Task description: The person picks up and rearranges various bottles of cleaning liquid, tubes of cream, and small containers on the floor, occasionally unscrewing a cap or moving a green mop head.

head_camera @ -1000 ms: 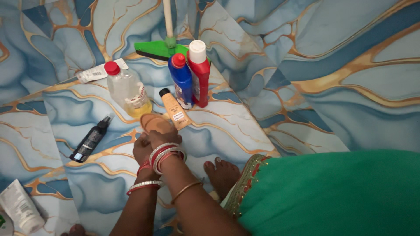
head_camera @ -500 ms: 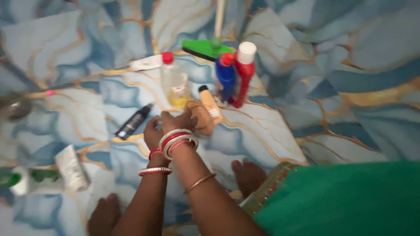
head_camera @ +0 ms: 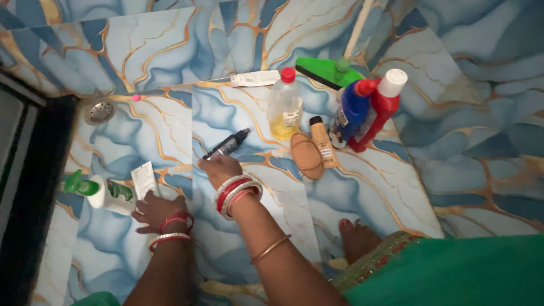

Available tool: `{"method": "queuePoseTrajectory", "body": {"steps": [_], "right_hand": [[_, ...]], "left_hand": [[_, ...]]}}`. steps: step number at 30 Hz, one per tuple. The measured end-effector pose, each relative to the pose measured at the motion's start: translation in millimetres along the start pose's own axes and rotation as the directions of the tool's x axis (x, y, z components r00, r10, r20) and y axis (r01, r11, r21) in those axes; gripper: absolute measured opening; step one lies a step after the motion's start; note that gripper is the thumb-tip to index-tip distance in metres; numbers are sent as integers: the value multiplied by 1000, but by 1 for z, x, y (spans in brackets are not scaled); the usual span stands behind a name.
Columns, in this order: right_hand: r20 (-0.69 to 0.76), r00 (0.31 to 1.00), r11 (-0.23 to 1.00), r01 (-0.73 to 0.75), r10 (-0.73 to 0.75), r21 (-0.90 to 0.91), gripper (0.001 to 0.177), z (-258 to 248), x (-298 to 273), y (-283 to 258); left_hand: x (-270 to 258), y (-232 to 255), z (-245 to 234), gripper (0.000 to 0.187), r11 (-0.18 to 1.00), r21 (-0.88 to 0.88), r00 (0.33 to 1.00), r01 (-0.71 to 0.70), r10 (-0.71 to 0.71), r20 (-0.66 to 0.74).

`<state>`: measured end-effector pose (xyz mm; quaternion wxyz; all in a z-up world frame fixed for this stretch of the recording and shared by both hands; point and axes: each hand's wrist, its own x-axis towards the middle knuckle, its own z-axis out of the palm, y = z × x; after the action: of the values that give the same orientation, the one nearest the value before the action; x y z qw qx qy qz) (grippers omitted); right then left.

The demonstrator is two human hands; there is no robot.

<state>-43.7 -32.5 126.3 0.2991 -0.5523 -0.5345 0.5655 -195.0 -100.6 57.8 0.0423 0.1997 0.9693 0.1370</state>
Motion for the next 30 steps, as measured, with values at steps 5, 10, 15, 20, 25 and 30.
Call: {"method": "queuePoseTrajectory", "body": {"steps": [5,10,15,20,25,30], "right_hand": [[-50,998,981,-28,38,190,34,-5,-2,10],[14,994,970,-109,109,215,37,-19,-7,14],[-3,990,965,-134,138,226,36,-26,-4,17],[-55,991,979,-115,126,171,47,-20,-3,20],[-180,960,976,-207,216,69,68,-31,1,31],[-236,943,972,-234,235,34,67,-50,-11,27]], "left_hand": [[3,-23,3,75,997,-49,995,-65,69,69],[8,-26,-5,54,997,-80,995,-5,13,98],[16,-32,12,54,920,-377,990,111,-135,-39],[3,-1,40,46,749,-605,927,-270,33,-374],[-57,70,44,36,304,-797,841,-522,336,-423],[-87,112,67,28,-261,-864,738,431,652,171]]}}
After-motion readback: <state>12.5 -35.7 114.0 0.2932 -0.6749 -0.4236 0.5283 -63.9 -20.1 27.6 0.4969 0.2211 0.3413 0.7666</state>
